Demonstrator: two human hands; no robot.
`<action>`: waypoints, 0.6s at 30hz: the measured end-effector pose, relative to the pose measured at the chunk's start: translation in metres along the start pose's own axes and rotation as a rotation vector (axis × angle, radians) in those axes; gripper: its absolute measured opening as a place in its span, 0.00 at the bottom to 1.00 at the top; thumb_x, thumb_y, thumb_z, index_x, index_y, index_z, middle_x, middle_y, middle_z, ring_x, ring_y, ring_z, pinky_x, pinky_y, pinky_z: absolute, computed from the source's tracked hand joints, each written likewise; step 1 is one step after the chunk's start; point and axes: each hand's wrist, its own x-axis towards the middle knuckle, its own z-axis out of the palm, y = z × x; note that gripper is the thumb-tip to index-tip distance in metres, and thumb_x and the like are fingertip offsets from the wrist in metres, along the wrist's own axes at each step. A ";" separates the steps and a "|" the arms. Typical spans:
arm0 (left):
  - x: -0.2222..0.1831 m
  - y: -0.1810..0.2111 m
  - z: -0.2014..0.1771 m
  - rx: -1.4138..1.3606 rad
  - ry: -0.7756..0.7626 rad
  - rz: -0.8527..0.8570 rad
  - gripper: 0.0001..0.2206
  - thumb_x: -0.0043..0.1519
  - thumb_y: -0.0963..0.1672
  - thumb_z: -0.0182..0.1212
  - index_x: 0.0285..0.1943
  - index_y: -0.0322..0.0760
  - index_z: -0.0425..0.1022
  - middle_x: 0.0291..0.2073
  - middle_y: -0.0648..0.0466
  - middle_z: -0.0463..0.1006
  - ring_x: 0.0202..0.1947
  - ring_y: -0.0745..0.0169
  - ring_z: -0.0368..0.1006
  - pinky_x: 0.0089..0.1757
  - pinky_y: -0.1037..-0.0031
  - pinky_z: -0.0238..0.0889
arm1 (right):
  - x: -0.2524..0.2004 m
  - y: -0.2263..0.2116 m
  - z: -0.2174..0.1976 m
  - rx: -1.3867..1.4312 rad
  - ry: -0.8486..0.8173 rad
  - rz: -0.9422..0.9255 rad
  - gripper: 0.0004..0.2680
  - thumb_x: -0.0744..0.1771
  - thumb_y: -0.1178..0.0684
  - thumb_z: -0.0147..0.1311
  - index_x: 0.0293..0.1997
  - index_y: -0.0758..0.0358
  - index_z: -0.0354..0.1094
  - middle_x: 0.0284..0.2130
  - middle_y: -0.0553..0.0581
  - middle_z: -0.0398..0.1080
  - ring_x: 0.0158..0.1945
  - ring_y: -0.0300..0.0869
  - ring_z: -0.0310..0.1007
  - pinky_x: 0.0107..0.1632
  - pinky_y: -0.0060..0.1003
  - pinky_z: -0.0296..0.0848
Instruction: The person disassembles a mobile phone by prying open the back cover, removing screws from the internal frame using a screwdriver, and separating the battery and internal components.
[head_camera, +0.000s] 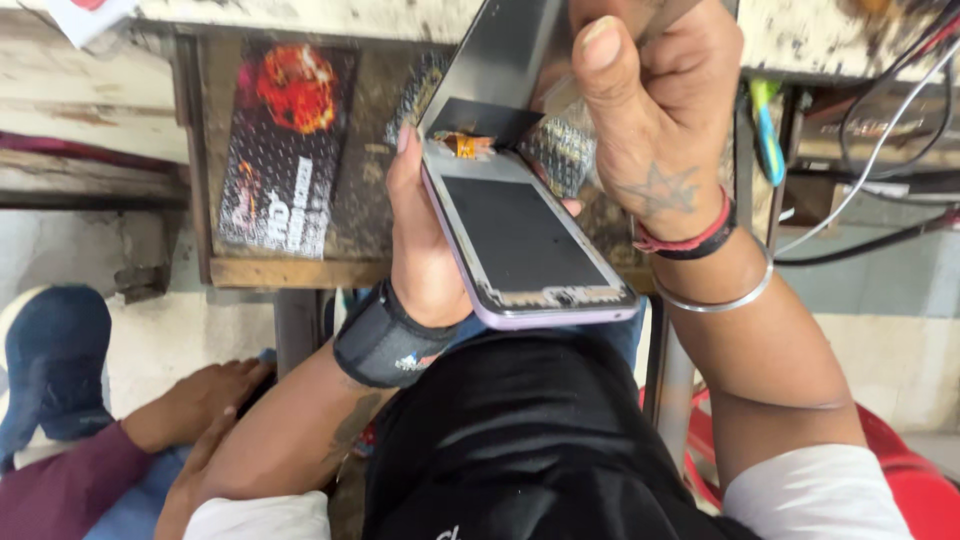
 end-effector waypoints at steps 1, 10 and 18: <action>0.010 0.005 0.000 0.017 -0.025 0.016 0.37 0.76 0.62 0.31 0.60 0.22 0.68 0.42 0.42 0.78 0.45 0.46 0.78 0.56 0.51 0.72 | 0.007 0.004 0.001 0.002 0.004 -0.014 0.15 0.75 0.45 0.59 0.39 0.67 0.62 0.31 0.48 0.66 0.31 0.30 0.55 0.36 0.24 0.55; 0.047 0.014 -0.028 0.244 0.026 0.003 0.30 0.80 0.59 0.36 0.65 0.29 0.68 0.41 0.43 0.76 0.38 0.57 0.71 0.42 0.64 0.63 | 0.027 0.033 -0.006 -0.110 0.076 0.049 0.14 0.73 0.46 0.60 0.52 0.71 0.73 0.35 0.52 0.75 0.37 0.31 0.69 0.41 0.24 0.67; 0.043 0.005 -0.041 -0.012 -0.066 -0.163 0.34 0.73 0.60 0.34 0.73 0.32 0.61 0.55 0.46 0.77 0.56 0.54 0.75 0.59 0.60 0.69 | 0.002 0.030 -0.002 -0.121 0.054 0.066 0.11 0.75 0.50 0.60 0.55 0.71 0.69 0.42 0.53 0.74 0.42 0.32 0.67 0.48 0.24 0.67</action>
